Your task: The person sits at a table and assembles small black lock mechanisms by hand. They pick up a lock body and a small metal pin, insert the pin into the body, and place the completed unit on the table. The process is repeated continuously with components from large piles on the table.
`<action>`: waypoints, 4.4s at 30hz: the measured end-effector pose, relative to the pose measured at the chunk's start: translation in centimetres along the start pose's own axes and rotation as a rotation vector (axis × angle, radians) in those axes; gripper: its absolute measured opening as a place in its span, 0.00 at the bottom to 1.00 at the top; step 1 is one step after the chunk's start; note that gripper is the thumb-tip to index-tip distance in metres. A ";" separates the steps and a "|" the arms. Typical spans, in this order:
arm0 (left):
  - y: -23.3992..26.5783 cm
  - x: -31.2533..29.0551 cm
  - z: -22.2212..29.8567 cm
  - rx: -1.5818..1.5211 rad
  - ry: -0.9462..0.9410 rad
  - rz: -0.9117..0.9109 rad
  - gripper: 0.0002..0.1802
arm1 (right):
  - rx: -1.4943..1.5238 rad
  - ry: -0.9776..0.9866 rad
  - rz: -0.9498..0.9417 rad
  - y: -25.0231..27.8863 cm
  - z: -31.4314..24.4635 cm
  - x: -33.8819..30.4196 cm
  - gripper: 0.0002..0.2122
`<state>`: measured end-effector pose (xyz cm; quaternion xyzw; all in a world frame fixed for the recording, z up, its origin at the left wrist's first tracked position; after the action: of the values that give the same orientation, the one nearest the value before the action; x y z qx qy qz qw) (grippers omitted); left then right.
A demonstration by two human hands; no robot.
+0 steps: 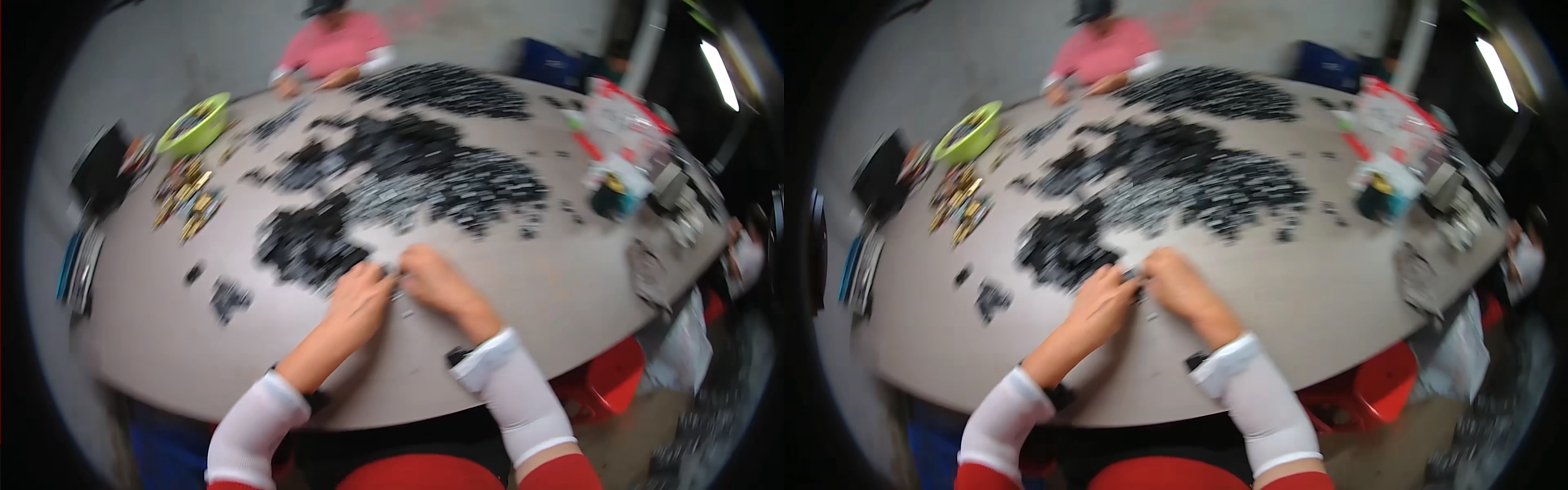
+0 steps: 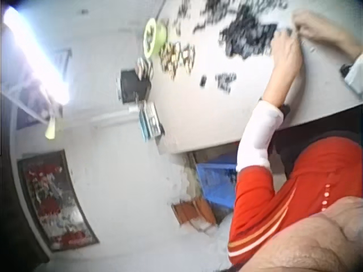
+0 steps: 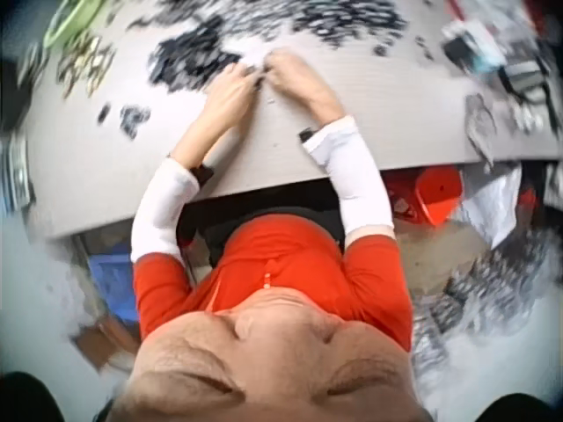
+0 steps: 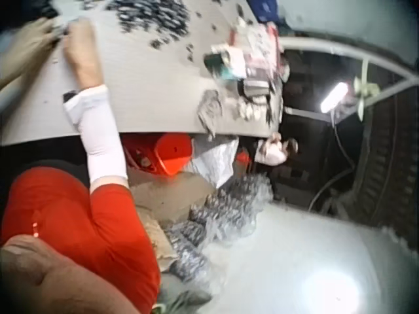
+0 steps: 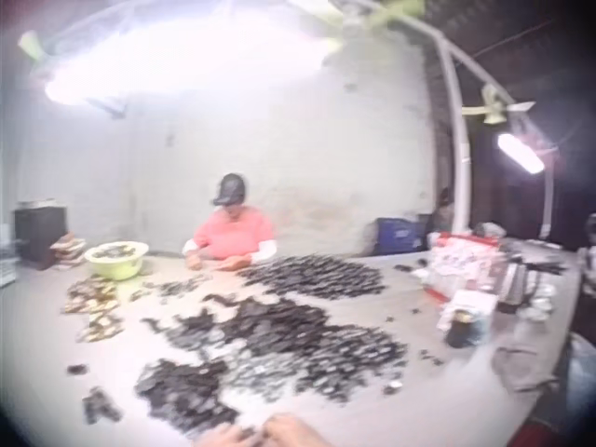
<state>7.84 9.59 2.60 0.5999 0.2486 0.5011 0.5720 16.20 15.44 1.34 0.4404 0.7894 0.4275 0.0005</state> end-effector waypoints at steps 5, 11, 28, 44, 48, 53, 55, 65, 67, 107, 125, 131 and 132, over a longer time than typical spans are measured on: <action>1.4 -0.4 -0.2 0.065 0.029 -0.041 0.15 | -0.068 0.117 0.037 -1.7 -1.0 1.2 0.04; 1.2 0.4 0.8 -0.082 -0.019 0.032 0.12 | -0.097 0.018 0.031 -0.6 0.4 0.3 0.03; -1.4 -4.5 -9.1 -1.712 0.810 0.272 0.05 | 0.230 0.081 0.176 2.3 -6.2 1.1 0.12; -2.6 -5.9 -8.2 -1.831 0.853 0.402 0.06 | 0.164 0.146 0.170 -0.7 -7.1 1.4 0.15; -2.2 -5.8 -7.9 -1.854 0.841 0.429 0.06 | 0.141 0.166 0.207 -0.9 -7.8 1.2 0.14; -2.7 -5.9 -8.0 -1.819 0.867 0.429 0.06 | 0.168 0.130 0.150 -0.9 -7.4 1.3 0.13; -3.0 -5.9 -7.9 -1.817 0.894 0.373 0.07 | 0.229 0.021 0.138 -0.4 -5.5 1.3 0.12; -2.3 -5.0 -7.2 -1.822 0.852 0.305 0.07 | -0.456 -0.324 0.348 10.6 7.9 -1.8 0.10; -2.4 -5.0 -7.2 -1.825 0.851 0.289 0.07 | -0.328 -0.317 0.335 9.8 8.2 -1.9 0.10; -2.7 -5.0 -8.0 -1.791 0.805 0.270 0.11 | 0.179 -0.154 -0.013 1.1 -2.9 -0.3 0.08; -3.2 -4.8 -7.8 -1.780 0.832 0.219 0.12 | 0.247 -0.648 0.018 1.0 3.6 -1.9 0.11; -3.5 -4.8 -6.9 -1.790 0.806 0.153 0.13 | 0.043 -0.645 0.027 2.8 4.4 -2.4 0.10; -3.3 -4.8 -6.7 -1.779 0.814 0.143 0.13 | 0.038 -0.565 0.038 2.9 3.8 -2.1 0.10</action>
<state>0.98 9.03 -3.06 -0.2552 -0.0785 0.7076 0.6542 20.94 17.23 0.15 0.5567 0.7575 0.2731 0.2044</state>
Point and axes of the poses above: each hand's wrist, its own x-axis towards the middle knuckle, its own y-axis out of the back of the hand, z = x × y, the point moved 9 cm from there along x, towards the middle knuckle, and after that the axes turned 4 degrees about x, right-handed, at the moved point
